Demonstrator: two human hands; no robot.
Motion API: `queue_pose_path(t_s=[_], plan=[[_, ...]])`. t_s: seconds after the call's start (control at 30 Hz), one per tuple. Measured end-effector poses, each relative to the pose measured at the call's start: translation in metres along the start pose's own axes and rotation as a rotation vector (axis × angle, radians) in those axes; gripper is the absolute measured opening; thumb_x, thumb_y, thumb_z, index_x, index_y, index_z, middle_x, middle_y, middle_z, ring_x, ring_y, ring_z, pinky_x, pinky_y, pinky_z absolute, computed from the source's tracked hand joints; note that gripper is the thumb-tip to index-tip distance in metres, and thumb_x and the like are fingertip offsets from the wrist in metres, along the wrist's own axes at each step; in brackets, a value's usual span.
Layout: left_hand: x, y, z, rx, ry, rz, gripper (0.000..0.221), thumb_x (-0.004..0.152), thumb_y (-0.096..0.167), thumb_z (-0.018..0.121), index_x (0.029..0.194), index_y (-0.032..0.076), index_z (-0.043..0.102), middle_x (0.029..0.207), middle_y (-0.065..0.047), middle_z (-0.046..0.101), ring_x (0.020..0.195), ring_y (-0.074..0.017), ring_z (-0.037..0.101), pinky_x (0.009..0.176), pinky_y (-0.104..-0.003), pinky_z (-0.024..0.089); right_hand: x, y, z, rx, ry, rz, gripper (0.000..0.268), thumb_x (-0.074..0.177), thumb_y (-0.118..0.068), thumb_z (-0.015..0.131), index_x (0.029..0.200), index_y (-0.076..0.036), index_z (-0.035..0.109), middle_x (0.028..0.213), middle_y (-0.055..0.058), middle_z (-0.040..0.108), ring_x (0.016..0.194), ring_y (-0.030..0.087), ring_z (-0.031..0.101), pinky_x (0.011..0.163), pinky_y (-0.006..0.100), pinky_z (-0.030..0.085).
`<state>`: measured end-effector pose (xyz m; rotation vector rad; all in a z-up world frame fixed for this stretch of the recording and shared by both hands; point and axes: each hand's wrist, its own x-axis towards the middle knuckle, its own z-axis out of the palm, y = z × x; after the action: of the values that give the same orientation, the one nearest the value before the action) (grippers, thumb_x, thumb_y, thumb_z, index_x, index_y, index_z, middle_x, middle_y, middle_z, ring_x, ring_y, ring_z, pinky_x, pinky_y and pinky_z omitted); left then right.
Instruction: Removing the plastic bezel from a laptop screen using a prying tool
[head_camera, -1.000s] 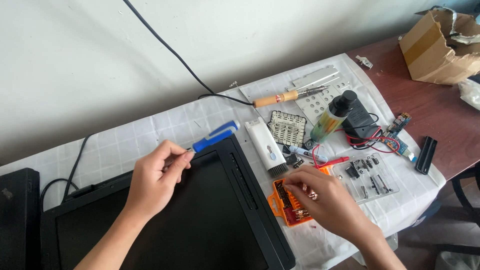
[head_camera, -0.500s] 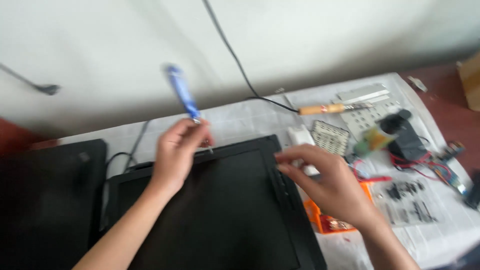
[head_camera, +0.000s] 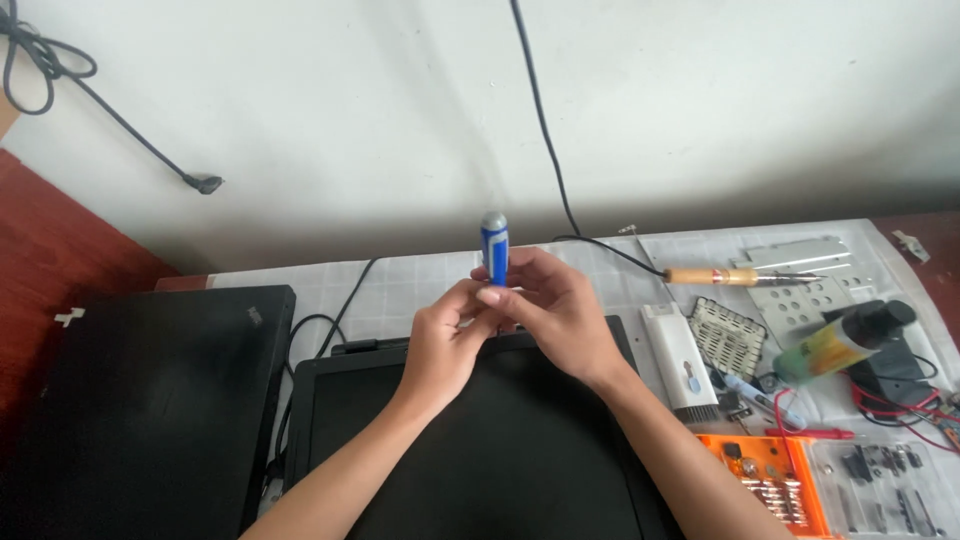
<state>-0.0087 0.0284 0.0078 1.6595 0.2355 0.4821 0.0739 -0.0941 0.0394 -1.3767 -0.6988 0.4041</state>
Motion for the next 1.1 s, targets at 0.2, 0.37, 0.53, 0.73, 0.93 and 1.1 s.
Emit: queue_pose_path(t_s=[0.2,0.37,0.53,0.73,0.93,1.1], plan=[[0.000,-0.001,0.001,0.045,-0.012,0.040,0.005,0.094,0.015,0.075,0.094,0.010,0.075,0.086,-0.008,0.084,0.082,-0.0193,0.082,0.068,-0.032,0.068,0.003,0.011,-0.007,0.071,-0.013,0.010,0.022,0.092,-0.006,0.075,0.109,0.007,0.071,0.088,0.022,0.078,0.067,0.026,0.076,0.061,0.039,0.064],[0.002,-0.006,-0.003,0.004,-0.024,0.097,0.006,0.093,0.014,0.076,0.094,0.008,0.075,0.085,-0.010,0.082,0.079,-0.0166,0.079,0.061,-0.030,0.069,0.007,-0.005,-0.013,-0.105,-0.119,-0.043,0.019,0.097,-0.007,0.065,0.109,0.005,0.074,0.089,0.019,0.078,0.078,0.023,0.072,0.073,0.045,0.064],[0.004,-0.006,-0.005,-0.019,-0.061,0.091,0.005,0.092,0.014,0.076,0.094,0.009,0.078,0.085,-0.007,0.082,0.077,-0.0134,0.078,0.062,-0.030,0.070,0.007,-0.013,-0.018,-0.187,-0.221,-0.058,0.026,0.101,-0.013,0.058,0.113,0.002,0.075,0.097,0.019,0.080,0.091,0.027,0.074,0.089,0.052,0.060],[0.006,-0.009,-0.013,0.028,-0.103,0.149,0.006,0.092,0.009,0.074,0.092,0.005,0.078,0.081,-0.012,0.081,0.073,-0.0160,0.078,0.058,-0.030,0.068,0.008,-0.015,-0.021,-0.218,-0.309,-0.069,0.030,0.102,-0.013,0.054,0.116,0.003,0.074,0.101,0.020,0.079,0.102,0.033,0.074,0.096,0.057,0.057],[0.007,-0.016,-0.013,0.050,-0.105,0.175,0.006,0.093,0.012,0.075,0.091,0.007,0.078,0.077,-0.010,0.079,0.066,-0.0153,0.077,0.053,-0.027,0.065,0.015,-0.006,-0.019,-0.196,-0.224,-0.183,0.031,0.087,-0.008,0.076,0.114,0.005,0.074,0.097,0.021,0.072,0.109,0.044,0.073,0.093,0.063,0.058],[0.010,-0.015,-0.020,0.039,-0.116,0.173,0.007,0.092,0.012,0.077,0.089,0.006,0.077,0.077,-0.011,0.078,0.063,-0.0177,0.077,0.052,-0.028,0.065,0.015,0.003,-0.009,-0.154,-0.091,-0.201,0.029,0.078,-0.002,0.084,0.106,0.003,0.077,0.091,0.016,0.072,0.103,0.039,0.076,0.093,0.058,0.061]])
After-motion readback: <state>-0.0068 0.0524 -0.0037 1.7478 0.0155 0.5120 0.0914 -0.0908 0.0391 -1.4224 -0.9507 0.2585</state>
